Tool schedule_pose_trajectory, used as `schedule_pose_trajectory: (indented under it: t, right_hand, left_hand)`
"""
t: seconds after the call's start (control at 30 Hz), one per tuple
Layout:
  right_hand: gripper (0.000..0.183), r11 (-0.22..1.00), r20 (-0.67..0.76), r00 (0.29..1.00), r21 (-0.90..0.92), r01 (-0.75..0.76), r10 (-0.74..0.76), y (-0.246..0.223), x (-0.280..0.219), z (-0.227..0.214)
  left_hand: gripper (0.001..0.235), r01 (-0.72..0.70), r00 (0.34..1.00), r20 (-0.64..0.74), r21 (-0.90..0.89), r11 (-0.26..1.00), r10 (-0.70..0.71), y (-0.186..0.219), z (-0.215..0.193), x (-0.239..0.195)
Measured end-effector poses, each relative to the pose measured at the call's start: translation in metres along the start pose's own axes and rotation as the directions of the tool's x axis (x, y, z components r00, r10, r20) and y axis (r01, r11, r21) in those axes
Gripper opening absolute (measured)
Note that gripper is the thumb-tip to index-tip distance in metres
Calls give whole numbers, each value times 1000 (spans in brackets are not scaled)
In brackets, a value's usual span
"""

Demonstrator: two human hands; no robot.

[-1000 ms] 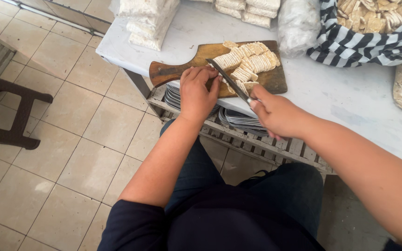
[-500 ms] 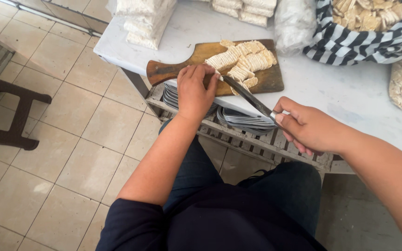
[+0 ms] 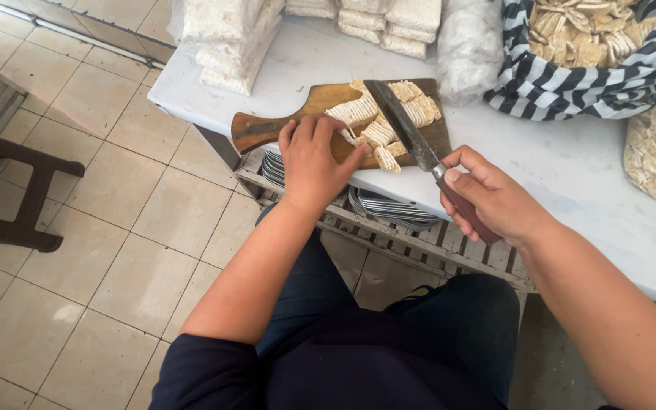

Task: The person slices a block of white food into thin strips on a wooden cutting board using a knife. The person then transfers the sliced pieces into a striped cloth bag and repeats the process with another block.

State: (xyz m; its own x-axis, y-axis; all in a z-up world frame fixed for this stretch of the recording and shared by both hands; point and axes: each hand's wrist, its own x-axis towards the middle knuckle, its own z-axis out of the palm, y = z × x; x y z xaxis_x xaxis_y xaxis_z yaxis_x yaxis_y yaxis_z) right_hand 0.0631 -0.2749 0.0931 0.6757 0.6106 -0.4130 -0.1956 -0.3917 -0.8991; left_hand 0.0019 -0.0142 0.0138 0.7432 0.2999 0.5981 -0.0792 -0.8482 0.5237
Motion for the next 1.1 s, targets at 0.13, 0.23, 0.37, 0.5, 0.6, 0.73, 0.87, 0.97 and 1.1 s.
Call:
schedule_pose_trajectory:
  t: [0.13,0.23,0.37,0.5,0.6,0.73,0.87,0.97,1.1]
  right_hand:
    - [30,999,-133,991,38,-27,32,8,12,11]
    - [49,976,-237,968,-214,36,-88,13,25,28]
    - [54,955,-286,925,-230,189,-251,16,47,45]
    - [48,944,-354,887,-251,215,-296,13,65,42]
    - [46,945,-376,874,-226,235,-307,13,72,38]
    - [44,961,-375,885,-126,247,-277,17,72,31]
    - [43,961,-412,871,-52,271,-268,19,65,28]
    - [43,968,-429,873,-14,250,-231,21,56,26]
    - [48,969,-392,891,2,249,-228,28,44,34]
  left_hand:
    - [44,26,1000,9,-18,999,-26,-4,4,1]
    - [36,-7,1000,-1,-41,999,7,-8,3,2]
    - [49,-60,995,85,110,992,51,-36,-22,10]
    - [63,-107,969,235,140,984,72,-65,-50,13]
    - [69,-143,941,326,152,978,87,-74,-60,16]
    - [65,-157,900,425,121,980,91,-80,-73,25]
    - [63,-169,847,521,72,983,107,-78,-80,33]
    - [61,-226,853,493,50,973,173,-72,-86,29]
    - [61,-214,850,501,42,976,165,-67,-89,23]
